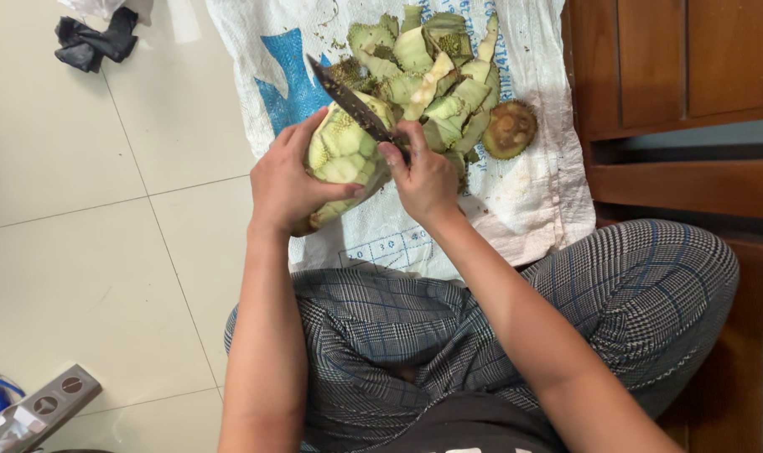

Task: The person sits on the floor and uses a knife to peel the outer skin of a large green fruit. They rotate the fruit and remove the skin in strips, placing the peels onto a white sack on the floor.

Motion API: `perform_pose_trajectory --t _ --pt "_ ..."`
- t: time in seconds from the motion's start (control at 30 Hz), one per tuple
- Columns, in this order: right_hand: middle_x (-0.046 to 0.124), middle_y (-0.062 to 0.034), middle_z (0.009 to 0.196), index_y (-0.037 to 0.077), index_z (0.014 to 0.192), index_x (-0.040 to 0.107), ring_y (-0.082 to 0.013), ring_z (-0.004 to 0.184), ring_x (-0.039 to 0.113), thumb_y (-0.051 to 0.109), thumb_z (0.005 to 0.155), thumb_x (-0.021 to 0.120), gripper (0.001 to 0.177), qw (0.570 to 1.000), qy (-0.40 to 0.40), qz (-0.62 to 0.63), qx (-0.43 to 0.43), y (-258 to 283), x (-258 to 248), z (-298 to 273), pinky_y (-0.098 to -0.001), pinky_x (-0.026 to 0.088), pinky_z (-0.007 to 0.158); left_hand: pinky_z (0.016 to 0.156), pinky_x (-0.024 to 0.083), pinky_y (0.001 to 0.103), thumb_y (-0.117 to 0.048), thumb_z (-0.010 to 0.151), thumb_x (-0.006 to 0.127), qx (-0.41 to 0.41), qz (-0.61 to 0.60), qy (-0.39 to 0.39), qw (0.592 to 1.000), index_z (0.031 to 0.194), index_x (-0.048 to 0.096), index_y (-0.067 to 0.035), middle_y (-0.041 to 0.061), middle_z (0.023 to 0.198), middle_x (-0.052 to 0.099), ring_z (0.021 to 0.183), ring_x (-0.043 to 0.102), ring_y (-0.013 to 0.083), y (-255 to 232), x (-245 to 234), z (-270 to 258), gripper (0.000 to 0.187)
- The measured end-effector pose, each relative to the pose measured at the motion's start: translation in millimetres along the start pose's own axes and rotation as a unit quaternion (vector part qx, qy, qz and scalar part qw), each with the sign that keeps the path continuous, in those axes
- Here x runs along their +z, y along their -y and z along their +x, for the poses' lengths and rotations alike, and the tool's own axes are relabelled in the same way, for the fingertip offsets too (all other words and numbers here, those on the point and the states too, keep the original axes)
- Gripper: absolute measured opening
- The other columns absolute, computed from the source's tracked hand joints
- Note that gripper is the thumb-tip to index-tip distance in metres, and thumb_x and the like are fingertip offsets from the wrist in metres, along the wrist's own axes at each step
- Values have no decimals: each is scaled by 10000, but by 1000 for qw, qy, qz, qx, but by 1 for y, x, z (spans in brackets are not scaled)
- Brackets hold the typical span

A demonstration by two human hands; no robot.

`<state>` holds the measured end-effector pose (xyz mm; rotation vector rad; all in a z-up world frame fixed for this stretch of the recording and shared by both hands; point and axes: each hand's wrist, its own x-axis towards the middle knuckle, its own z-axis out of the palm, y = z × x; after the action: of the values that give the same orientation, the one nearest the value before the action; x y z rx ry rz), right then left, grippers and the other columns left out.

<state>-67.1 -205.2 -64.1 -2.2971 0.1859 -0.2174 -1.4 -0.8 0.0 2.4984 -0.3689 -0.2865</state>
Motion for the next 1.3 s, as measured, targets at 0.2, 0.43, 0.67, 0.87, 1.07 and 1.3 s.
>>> perform_pose_trajectory --t 0.2,0.43,0.67,0.87,1.07,1.3 --pt "691 -84 675 162 1225 521 -306 632 708 453 1062 534 334 995 26 33 94 -6 -6 -17 -440 486 557 909 544 436 -545 458 943 16 -12 -4 1000 1477 559 -240 55 1271 672 1119 675 281 2 0 0 1131" --pt "745 -98 925 105 1167 521 -269 739 762 442 1079 543 349 995 -6 94 21 -5 0 12 -402 561 610 900 548 426 -549 457 945 26 -9 -17 999 1459 577 -247 45 1275 672 1103 682 270 -1 -2 -6 1109" --pt "721 -130 851 101 1186 521 -280 659 702 450 1053 517 374 992 40 63 106 -13 -11 -10 -426 508 602 898 547 424 -563 461 949 20 -9 -9 1000 1469 573 -249 52 1265 662 1103 678 270 1 0 -4 1121" --pt "624 -65 751 91 1074 559 -169 604 607 435 1095 522 347 983 47 147 101 -24 9 26 -352 490 570 893 545 428 -565 453 947 31 4 -17 999 1462 576 -265 41 1287 662 1111 674 275 0 -2 -9 1116" --pt "512 -12 674 67 1072 556 -97 507 503 389 1061 532 324 936 98 260 214 -33 -10 7 -299 411 459 910 545 424 -560 442 946 21 -16 -10 1000 1458 578 -274 36 1281 660 1115 675 264 -1 1 -7 1118" --pt "570 2 853 46 1191 581 -111 599 524 367 1065 539 347 947 100 290 93 -30 -9 31 -298 460 495 911 546 424 -548 454 949 24 -18 -14 999 1464 583 -272 36 1274 660 1111 677 263 1 -1 -7 1109"
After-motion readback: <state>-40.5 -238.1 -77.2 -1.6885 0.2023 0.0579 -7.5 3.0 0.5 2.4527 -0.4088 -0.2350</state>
